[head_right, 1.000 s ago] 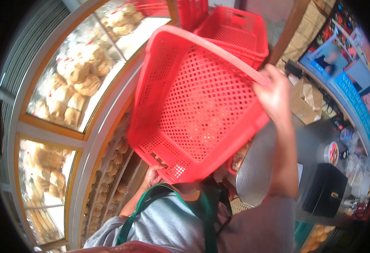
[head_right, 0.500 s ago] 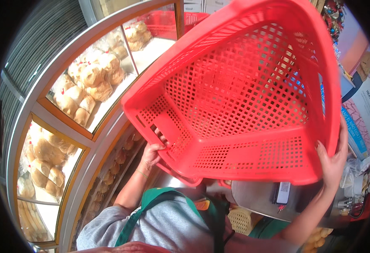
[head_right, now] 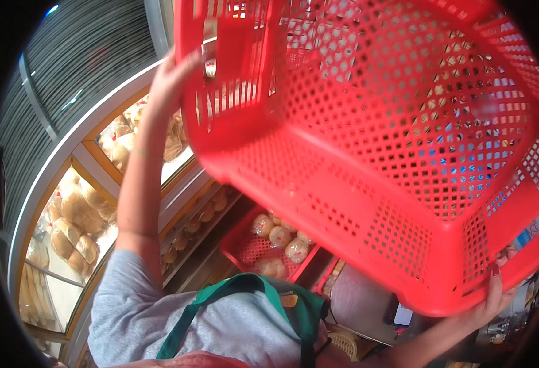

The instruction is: The person transfers packaged bread rolls and buns from red plastic baskets into a glass display case. They repeatedly pick up items, place them on shelves, and adjust the arrangement to fit more products.

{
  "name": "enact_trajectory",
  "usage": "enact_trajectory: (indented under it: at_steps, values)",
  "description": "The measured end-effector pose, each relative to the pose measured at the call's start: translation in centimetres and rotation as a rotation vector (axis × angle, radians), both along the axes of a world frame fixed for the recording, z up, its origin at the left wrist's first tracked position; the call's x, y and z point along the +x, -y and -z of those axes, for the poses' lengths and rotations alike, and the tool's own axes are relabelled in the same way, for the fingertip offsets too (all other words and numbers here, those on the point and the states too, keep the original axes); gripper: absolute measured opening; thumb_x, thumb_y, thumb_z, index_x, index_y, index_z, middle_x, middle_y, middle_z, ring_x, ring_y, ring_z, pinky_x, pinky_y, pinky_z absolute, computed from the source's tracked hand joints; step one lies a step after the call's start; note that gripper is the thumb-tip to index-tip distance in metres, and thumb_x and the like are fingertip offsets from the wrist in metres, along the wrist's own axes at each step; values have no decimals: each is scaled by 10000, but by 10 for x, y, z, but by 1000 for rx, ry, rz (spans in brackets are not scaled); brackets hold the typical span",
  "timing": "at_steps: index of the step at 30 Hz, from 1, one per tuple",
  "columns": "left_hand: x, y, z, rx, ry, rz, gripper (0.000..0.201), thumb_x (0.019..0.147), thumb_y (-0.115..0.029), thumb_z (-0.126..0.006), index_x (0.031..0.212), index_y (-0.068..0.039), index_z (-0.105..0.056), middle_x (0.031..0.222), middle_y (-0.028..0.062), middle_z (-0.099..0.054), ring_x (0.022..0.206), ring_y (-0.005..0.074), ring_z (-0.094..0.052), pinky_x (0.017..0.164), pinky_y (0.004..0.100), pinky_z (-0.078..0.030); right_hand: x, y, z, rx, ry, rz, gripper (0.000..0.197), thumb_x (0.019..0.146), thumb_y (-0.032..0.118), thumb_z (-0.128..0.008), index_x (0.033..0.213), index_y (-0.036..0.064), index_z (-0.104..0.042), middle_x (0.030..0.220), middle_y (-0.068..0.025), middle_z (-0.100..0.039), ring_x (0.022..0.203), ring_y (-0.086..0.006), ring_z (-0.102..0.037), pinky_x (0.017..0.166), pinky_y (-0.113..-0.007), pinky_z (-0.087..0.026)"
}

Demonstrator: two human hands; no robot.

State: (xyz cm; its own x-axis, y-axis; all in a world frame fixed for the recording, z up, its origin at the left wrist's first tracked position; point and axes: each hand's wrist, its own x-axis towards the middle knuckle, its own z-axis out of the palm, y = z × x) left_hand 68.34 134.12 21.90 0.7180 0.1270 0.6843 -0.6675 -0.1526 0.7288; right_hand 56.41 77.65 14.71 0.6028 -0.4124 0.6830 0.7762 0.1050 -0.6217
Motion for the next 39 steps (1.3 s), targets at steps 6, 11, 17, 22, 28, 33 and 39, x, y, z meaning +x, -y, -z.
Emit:
enact_trajectory:
  at_steps: [6,11,17,22,28,33,39]
  values:
    - [-6,-8,-82,747,392,-857,725,843,-358,-750,1444,-134,-412,1300,175,-588,1194,429,-552,979,466,-465,57,-88,-23,204,257,29,365,867,-51,-545,1228,-104,-539,1121,-170,-626,1051,-204,-592,1022,-356,-441]
    - [15,-65,-56,1321,21,-1129,680,826,-349,-728,1420,-172,-445,1083,217,-662,985,345,-651,830,431,-537,158,-141,-61,-48,407,307,379,807,-123,-597,1183,-75,-583,1108,-137,-634,965,-186,-628,871,-325,-523]
    - [12,-61,-56,1418,-508,-957,715,761,-302,-729,1410,-167,-461,933,169,-702,884,359,-668,818,445,-525,298,-257,-99,-67,462,327,242,694,9,-705,893,-81,-600,799,-34,-654,678,-115,-590,646,-252,-479]
    - [20,-33,-56,1374,-510,-973,649,760,-265,-714,1369,-156,-515,952,163,-701,886,332,-678,823,429,-529,460,-237,-130,139,25,231,230,658,19,-792,825,-30,-643,867,-127,-693,755,-197,-653,672,-340,-528]
    - [18,-44,-50,1376,-480,-1045,568,745,-199,-715,1292,-130,-574,935,184,-697,889,363,-669,822,429,-525,559,-245,-67,-124,-352,-886,193,760,155,-698,912,55,-633,941,-109,-693,869,-302,-675,734,-519,-560]
    - [26,-52,-45,1358,-381,-976,630,723,-175,-752,1318,-118,-554,1021,187,-691,933,366,-667,842,429,-522,701,-240,-17,-6,-482,-842,114,774,202,-643,845,113,-641,913,-108,-679,891,-284,-649,797,-470,-527]
    - [19,-55,-46,1333,-514,-1076,730,681,-47,-726,1376,-155,-528,1116,154,-691,941,282,-695,827,385,-554,715,-337,-72,14,-635,-390,120,705,188,-630,778,118,-567,828,-89,-590,775,-239,-566,626,-395,-468]
